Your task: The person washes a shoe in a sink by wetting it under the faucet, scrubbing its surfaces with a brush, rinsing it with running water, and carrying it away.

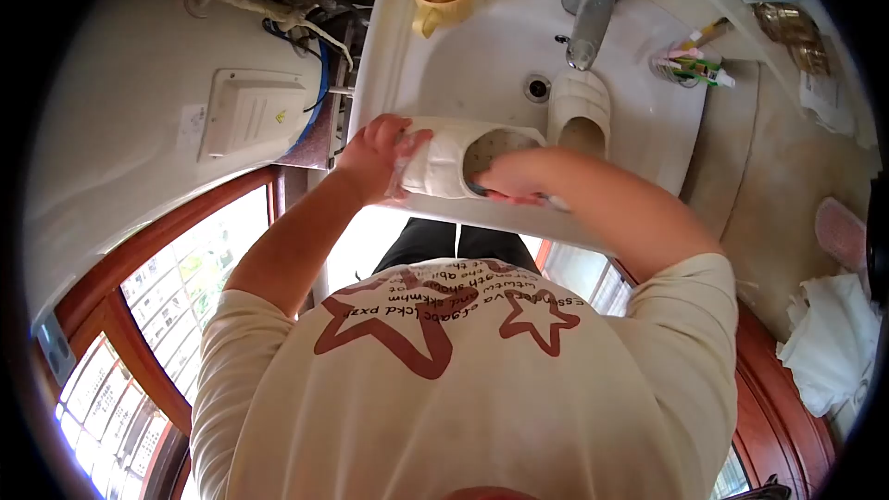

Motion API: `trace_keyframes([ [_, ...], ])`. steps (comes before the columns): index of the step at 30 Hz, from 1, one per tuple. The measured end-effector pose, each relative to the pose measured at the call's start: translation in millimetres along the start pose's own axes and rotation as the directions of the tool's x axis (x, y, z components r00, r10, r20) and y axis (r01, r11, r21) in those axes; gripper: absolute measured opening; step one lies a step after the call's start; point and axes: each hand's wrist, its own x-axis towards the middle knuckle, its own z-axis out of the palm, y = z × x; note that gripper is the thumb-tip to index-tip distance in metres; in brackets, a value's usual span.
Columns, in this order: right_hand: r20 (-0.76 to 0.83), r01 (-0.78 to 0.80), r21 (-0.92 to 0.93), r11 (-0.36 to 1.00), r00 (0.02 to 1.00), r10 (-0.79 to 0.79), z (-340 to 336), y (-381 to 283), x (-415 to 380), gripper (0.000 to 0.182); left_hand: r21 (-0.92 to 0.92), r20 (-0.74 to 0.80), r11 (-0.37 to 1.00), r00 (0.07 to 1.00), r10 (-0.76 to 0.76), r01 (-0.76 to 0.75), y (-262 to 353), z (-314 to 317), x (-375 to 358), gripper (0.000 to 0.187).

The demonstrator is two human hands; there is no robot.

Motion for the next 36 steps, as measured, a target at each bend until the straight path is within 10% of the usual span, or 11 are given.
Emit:
trace_keyframes([
  [4,-0.089,-0.142,-0.089,0.986,0.987,0.134,-2.4,30.8,-20.9,0.043,0.013,0.039,1.000,0.999,-0.005,0.004,0.7,-1.7,4.3,0.116],
  [6,-0.347,0.187,-0.442,0.877,0.866,-0.359,9.4,36.3,5.3,0.047,0.029,0.052,1.000,0.999,-0.003,0.001,2.6,-5.6,5.3,0.116],
  [7,-0.354,0.186,-0.437,0.880,0.864,-0.358,19.0,28.3,26.5,0.047,0.032,0.107,0.999,0.994,-0.019,0.015,2.5,-7.3,6.2,0.116],
  [11,-0.580,-0.075,-0.497,0.865,0.770,-0.266,22.0,2.3,22.2,0.042,0.003,-0.015,1.000,1.000,0.028,-0.027,-1.8,1.9,3.2,0.115],
  [22,-0.795,-0.046,-0.266,0.963,0.576,-0.192,37.0,33.8,33.9,0.029,0.024,-0.016,0.999,0.999,0.044,-0.044,-1.1,13.4,1.4,0.109],
  [30,-0.823,-0.196,-0.444,0.874,0.476,-0.310,23.8,84.3,-32.2,0.020,0.020,0.025,1.000,1.000,0.010,-0.010,-5.5,13.0,4.0,0.110],
  [36,-0.761,-0.024,-0.589,0.808,0.351,-0.545,14.5,23.5,26.3,0.019,-0.014,-0.060,1.000,0.998,-0.001,0.000,-4.7,15.3,4.2,0.108],
])
